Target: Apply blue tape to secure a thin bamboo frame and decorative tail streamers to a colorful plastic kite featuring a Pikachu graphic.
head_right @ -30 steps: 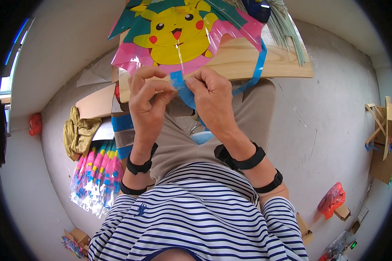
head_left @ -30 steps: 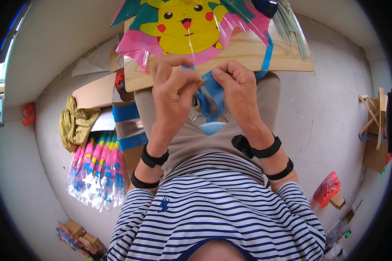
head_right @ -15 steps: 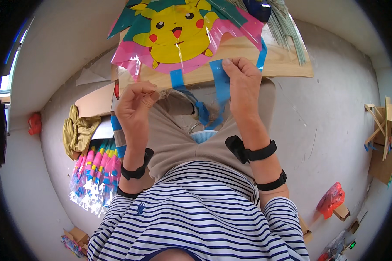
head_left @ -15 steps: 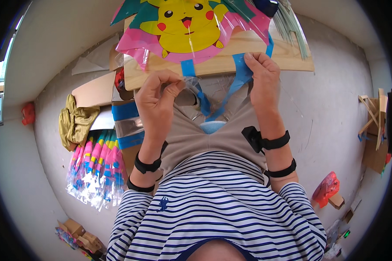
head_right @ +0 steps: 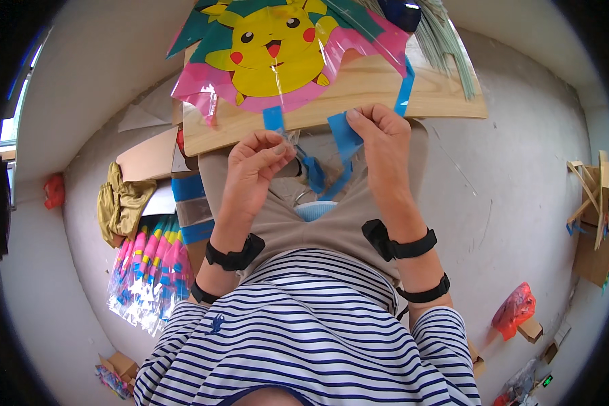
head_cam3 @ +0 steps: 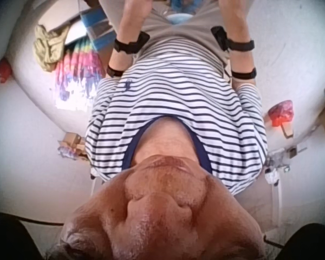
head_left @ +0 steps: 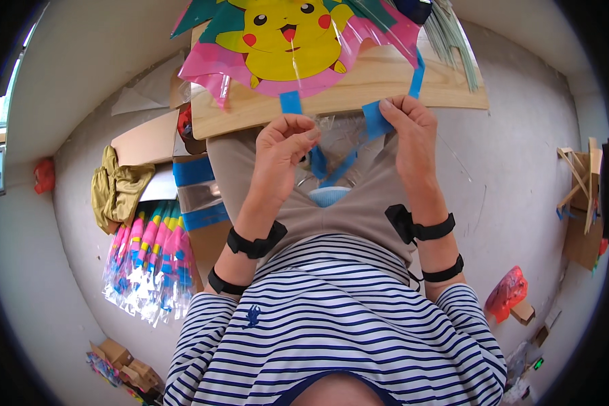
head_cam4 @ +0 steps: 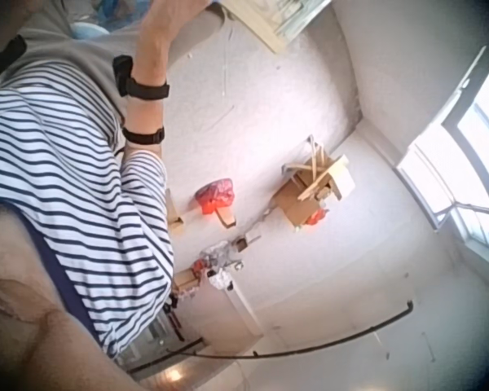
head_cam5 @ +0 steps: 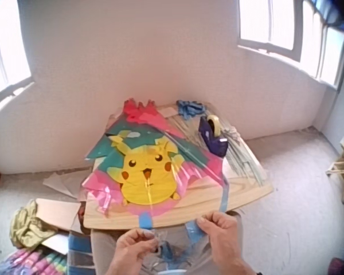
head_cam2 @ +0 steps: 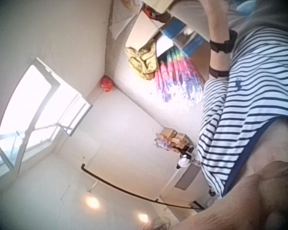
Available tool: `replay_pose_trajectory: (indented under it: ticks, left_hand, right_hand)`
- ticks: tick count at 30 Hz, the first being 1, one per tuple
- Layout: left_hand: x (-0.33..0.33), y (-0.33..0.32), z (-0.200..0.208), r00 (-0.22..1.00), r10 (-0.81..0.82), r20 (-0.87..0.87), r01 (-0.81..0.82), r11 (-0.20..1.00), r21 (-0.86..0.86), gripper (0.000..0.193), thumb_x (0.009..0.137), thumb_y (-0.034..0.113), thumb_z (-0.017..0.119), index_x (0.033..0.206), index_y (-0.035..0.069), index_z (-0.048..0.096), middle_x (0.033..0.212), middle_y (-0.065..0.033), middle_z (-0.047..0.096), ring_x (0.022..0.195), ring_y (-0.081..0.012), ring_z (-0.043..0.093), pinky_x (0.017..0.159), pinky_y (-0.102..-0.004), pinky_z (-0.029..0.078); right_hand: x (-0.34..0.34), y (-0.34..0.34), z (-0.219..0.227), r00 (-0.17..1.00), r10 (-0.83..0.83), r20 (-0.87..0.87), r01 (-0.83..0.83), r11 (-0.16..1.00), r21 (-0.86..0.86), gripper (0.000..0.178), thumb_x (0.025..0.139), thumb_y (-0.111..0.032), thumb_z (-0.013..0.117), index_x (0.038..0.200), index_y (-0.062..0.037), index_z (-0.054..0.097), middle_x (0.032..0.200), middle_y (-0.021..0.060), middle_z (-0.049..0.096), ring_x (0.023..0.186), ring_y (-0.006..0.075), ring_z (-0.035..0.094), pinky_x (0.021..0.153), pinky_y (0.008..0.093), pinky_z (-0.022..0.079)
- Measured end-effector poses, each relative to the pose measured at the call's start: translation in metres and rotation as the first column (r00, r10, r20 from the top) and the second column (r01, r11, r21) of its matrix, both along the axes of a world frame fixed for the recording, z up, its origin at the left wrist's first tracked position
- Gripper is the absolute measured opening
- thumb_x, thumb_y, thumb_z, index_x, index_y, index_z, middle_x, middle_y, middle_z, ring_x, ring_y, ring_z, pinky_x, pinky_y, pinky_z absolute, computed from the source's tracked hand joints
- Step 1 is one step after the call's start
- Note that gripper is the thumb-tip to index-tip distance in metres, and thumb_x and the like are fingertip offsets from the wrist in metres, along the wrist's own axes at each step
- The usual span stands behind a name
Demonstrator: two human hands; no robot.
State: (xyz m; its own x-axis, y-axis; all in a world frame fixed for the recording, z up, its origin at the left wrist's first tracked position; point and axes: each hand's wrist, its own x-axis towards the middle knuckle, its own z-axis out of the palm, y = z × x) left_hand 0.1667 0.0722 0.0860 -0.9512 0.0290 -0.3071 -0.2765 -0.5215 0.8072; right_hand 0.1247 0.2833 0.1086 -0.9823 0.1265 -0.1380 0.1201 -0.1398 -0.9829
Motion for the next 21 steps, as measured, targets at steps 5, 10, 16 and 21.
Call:
replay_pose_trajectory:
  ticks: [5, 10, 16, 21]
  left_hand:
    - [-0.017, 0.014, -0.059, 0.972, -0.044, 0.232, 0.041, 0.999, 0.017, 0.012, 0.089, 0.002, 0.065, 0.1, 0.006, 0.062, 0.092, -0.0064, 0.066, 0.087, -0.0185, 0.064, 0.083, -0.034, 0.053]
    - [-0.03, 0.043, -0.116, 0.852, -0.13, 0.507, 0.041, 0.982, 0.182, 0.015, 0.089, 0.003, 0.066, 0.1, 0.01, 0.059, 0.086, -0.0042, 0.064, 0.082, -0.0182, 0.061, 0.078, -0.0398, 0.049]
    - [-0.046, 0.054, -0.14, 0.827, -0.017, 0.561, -0.132, 0.966, 0.223, 0.017, 0.091, 0.006, 0.067, 0.104, 0.011, 0.058, 0.095, -0.0063, 0.063, 0.095, -0.0223, 0.06, 0.091, -0.0486, 0.045]
    - [-0.047, 0.051, -0.162, 0.833, 0.004, 0.554, -0.228, 0.914, 0.336, 0.016, 0.092, 0.003, 0.063, 0.105, 0.009, 0.057, 0.093, -0.0079, 0.06, 0.091, -0.0241, 0.058, 0.094, -0.0504, 0.044]
  right_hand:
    - [0.01, 0.021, -0.025, 0.998, 0.067, -0.005, -0.065, 0.988, 0.139, 0.01, 0.089, -0.008, 0.068, 0.083, 0.0, 0.066, 0.072, -0.0055, 0.057, 0.066, 0.003, 0.047, 0.059, 0.0202, 0.037]
    - [0.027, 0.031, -0.05, 0.976, 0.2, 0.083, -0.215, 0.943, 0.253, 0.008, 0.088, -0.006, 0.068, 0.082, -0.0008, 0.065, 0.068, -0.0039, 0.057, 0.064, 0.004, 0.047, 0.059, 0.0225, 0.04]
    - [0.044, 0.037, -0.064, 0.965, 0.225, 0.135, -0.259, 0.901, 0.348, 0.007, 0.085, -0.005, 0.069, 0.082, -0.0002, 0.064, 0.067, 0.0005, 0.058, 0.064, 0.0068, 0.049, 0.058, 0.0251, 0.041]
    - [0.044, 0.036, -0.072, 0.966, 0.229, 0.122, -0.257, 0.907, 0.334, 0.007, 0.085, -0.005, 0.068, 0.082, 0.0003, 0.064, 0.067, 0.0022, 0.058, 0.064, 0.0082, 0.05, 0.058, 0.0265, 0.042]
